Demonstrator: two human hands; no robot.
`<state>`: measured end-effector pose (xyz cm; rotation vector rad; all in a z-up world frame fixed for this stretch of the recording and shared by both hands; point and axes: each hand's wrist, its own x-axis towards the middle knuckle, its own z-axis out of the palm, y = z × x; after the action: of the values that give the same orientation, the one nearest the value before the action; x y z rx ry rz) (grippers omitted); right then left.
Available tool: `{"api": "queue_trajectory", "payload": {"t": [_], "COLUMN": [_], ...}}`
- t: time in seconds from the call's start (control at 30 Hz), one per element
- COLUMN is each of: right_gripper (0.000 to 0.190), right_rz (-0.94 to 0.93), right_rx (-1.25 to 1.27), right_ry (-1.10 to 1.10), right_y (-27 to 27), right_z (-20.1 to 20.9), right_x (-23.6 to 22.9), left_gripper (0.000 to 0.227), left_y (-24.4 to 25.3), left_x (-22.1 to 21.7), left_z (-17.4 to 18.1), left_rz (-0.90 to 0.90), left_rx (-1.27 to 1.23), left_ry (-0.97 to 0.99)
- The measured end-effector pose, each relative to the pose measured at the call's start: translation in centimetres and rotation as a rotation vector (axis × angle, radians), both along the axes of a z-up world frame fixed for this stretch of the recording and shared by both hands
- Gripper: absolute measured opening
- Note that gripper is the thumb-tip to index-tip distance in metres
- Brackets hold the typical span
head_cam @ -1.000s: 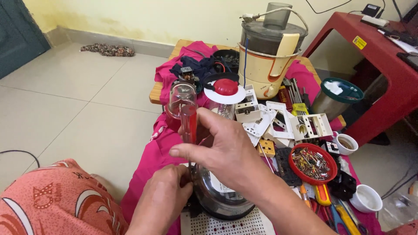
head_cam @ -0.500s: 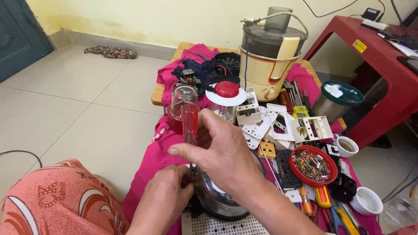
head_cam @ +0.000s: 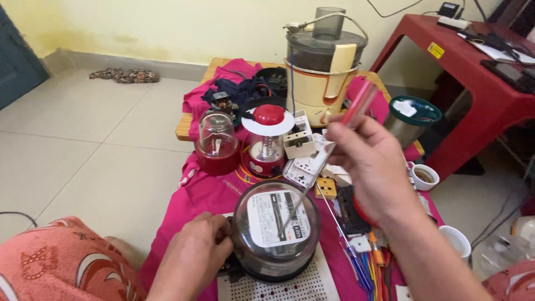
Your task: The person uses a red screwdriver to tighten screws on the base of a glass-cased electrical meter. They then pick up a black plastic component and place it onto a white perforated board next to the meter.
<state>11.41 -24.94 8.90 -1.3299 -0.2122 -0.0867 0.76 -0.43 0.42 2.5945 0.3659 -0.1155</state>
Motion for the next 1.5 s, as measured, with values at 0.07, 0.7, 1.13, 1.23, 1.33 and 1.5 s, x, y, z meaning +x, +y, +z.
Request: {"api": "queue_trajectory", "payload": {"t": [0.07,0.7,1.13,1.23,1.33,1.5], "right_gripper": [0.025,0.052,0.035,0.039,0.037,0.039], "right_rz": [-0.033,-0.085,-0.143,-0.132,-0.116,-0.112], "right_rx": [-0.032,-0.300,-0.265,-0.336,-0.322,-0.342], "right_ry": [0.003,0.007,-0.090,-0.107,-0.097,-0.099], "right_y": [-2.6,-7.7,-8.7,-8.5,-8.3,-7.4], "right_z": [-0.2,-0.7,-1.4,-1.2,-1.4,-1.5], "right_x": [0.9,-0.1,-0.5,-0.9,-1.1,-1.3], "left_gripper": [0.015,0.024,0.033,0.042,0.041,0.029], "left_y": [0.1,-9.2,-22.1,-21.2,-20.8,-20.6], "left_x": [0.2,3.1,1.6,2.0,2.5,2.7], "left_z": [0.4,7.7,-3.3,-2.1,-1.6,-2.3], "left_rz": [-0.002,-0.134,0.322,0.634,0.996,1.088], "left_rx": [-0.007,-0.025,-1.677,-1.906,-2.000,-2.186], "left_ry": [0.022,-0.900,0.439,0.381,0.286,0.244]}}
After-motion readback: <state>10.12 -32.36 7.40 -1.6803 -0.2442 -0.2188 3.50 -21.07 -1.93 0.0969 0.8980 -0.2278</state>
